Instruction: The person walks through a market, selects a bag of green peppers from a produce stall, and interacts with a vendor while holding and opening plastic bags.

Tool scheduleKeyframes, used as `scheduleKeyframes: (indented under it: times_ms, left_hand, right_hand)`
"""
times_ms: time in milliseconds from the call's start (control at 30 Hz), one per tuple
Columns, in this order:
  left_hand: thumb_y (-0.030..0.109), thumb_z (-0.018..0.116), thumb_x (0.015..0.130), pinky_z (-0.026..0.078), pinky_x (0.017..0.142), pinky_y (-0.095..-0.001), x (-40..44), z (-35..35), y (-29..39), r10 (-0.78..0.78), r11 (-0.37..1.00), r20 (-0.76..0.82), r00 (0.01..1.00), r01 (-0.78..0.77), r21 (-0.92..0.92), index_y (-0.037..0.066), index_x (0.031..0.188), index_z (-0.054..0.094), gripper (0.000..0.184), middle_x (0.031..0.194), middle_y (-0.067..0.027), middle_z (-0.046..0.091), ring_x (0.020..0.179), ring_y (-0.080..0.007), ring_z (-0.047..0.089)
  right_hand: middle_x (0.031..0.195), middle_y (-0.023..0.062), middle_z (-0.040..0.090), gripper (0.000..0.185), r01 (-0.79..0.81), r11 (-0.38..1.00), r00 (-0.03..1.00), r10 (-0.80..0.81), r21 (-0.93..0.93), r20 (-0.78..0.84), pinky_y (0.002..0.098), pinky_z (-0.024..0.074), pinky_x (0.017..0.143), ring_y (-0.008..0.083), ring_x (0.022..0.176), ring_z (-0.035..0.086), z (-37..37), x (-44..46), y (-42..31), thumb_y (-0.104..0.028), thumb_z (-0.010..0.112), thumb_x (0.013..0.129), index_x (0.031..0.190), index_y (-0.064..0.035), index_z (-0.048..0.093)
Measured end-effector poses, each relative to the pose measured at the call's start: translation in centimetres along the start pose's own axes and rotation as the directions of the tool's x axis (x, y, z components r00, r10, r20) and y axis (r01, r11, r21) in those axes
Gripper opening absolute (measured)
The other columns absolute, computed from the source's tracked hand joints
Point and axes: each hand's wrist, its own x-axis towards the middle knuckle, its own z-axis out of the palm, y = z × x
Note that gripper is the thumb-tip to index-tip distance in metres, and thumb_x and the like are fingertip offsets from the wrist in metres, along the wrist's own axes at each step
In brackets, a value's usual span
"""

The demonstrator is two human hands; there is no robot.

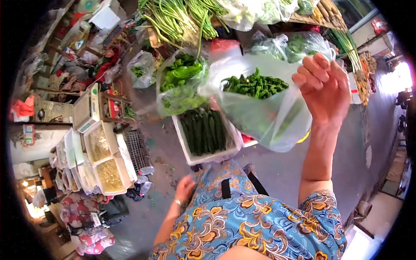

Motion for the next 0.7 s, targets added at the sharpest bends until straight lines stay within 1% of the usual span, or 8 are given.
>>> scheduleKeyframes:
  times_ms: [33,67,133,200,300,333,400,700]
  left_hand:
    - [0.022,0.065,0.091,0.05,0.078,-0.0297,3.1,-0.5,-1.5,0.131,0.983,-0.028,0.991,-0.126,0.133,0.009,0.138,0.045,0.053,0.113,-0.003,0.061,0.1,-0.0134,0.057]
    - [0.031,0.069,0.087,0.052,0.073,-0.0331,3.0,1.2,5.5,-0.086,0.983,-0.074,0.994,0.097,0.156,0.016,0.146,0.035,0.07,0.12,-0.0056,0.058,0.105,-0.0157,0.056]
    - [0.038,0.071,0.085,0.053,0.072,-0.0358,5.5,4.0,11.3,-0.079,0.997,-0.033,0.996,0.08,0.009,0.022,0.154,0.013,0.091,0.148,-0.0163,0.035,0.12,-0.025,0.051]
    - [0.04,0.072,0.083,0.053,0.077,-0.0392,7.8,6.5,13.1,0.014,0.996,0.065,0.998,-0.02,0.09,0.024,0.154,0.006,0.099,0.154,-0.0201,0.022,0.131,-0.0332,0.042]
    - [0.029,0.075,0.08,0.051,0.08,-0.0332,11.1,8.9,9.1,0.175,0.942,0.331,0.927,-0.256,0.218,0.006,0.148,0.026,0.087,0.127,-0.019,0.057,0.106,-0.0232,0.061]
    - [0.029,0.075,0.08,0.051,0.08,-0.0332,10.9,8.8,7.1,0.158,0.943,0.361,0.919,-0.249,0.222,0.006,0.148,0.026,0.087,0.127,-0.019,0.057,0.106,-0.0232,0.061]
    - [0.012,0.064,0.086,0.051,0.077,-0.0289,10.2,8.0,4.5,0.173,0.919,0.313,0.934,-0.268,0.29,0.001,0.126,0.056,0.042,0.098,-0.0066,0.068,0.087,-0.0168,0.064]
    - [0.011,0.06,0.089,0.05,0.067,-0.028,0.5,-6.3,8.5,0.021,1.0,0.136,0.991,-0.022,0.007,0.003,0.093,0.064,0.01,0.076,-0.0027,0.064,0.069,-0.011,0.059]
  right_hand:
    - [0.071,-0.004,0.035,0.012,-0.002,1.0,0.999,0.003,-0.024,0.055,0.0285,0.0366,0.07,0.008,0.063,0.034,0.9,-1.6,-0.1,-0.014,0.053,0.092,0.084,-0.008,0.046]
    - [0.071,-0.0039,0.034,0.011,-0.005,0.999,0.994,0.01,-0.048,0.104,0.0269,0.034,0.067,0.0073,0.063,0.033,1.8,-3.1,-0.1,-0.014,0.053,0.091,0.086,-0.0077,0.046]
    - [0.071,-0.0038,0.034,0.013,0.018,0.998,0.998,-0.014,-0.066,0.067,0.0259,0.0321,0.065,0.0068,0.063,0.032,3.4,-6.5,0.3,-0.016,0.054,0.091,0.087,-0.0083,0.045]
    - [0.072,-0.0035,0.034,0.019,0.038,0.992,0.997,-0.03,-0.124,0.066,0.0236,0.0298,0.061,0.0055,0.062,0.031,4.1,-9.8,0.7,-0.02,0.057,0.089,0.089,-0.0094,0.042]
    - [0.072,-0.0033,0.034,0.02,0.066,0.988,0.998,-0.068,-0.14,-0.01,0.023,0.0295,0.059,0.0056,0.061,0.03,5.8,-14.9,1.8,-0.021,0.057,0.089,0.089,-0.0091,0.041]
    - [0.072,-0.0031,0.034,0.023,0.077,0.982,0.995,-0.087,-0.175,-0.051,0.0228,0.0302,0.058,0.0056,0.061,0.03,6.2,-16.8,2.2,-0.022,0.059,0.088,0.089,-0.0091,0.041]
    - [0.072,-0.0031,0.034,0.025,0.1,0.978,0.988,-0.119,-0.18,-0.096,0.0228,0.0306,0.058,0.0056,0.06,0.03,7.1,-20.3,3.2,-0.023,0.061,0.087,0.089,-0.009,0.04]
    - [0.066,-0.0043,0.034,0.027,0.043,0.983,0.943,-0.098,-0.176,-0.318,0.0197,0.0267,0.048,0.0033,0.052,0.027,9.2,-27.1,11.2,-0.024,0.066,0.084,0.087,-0.0076,0.044]
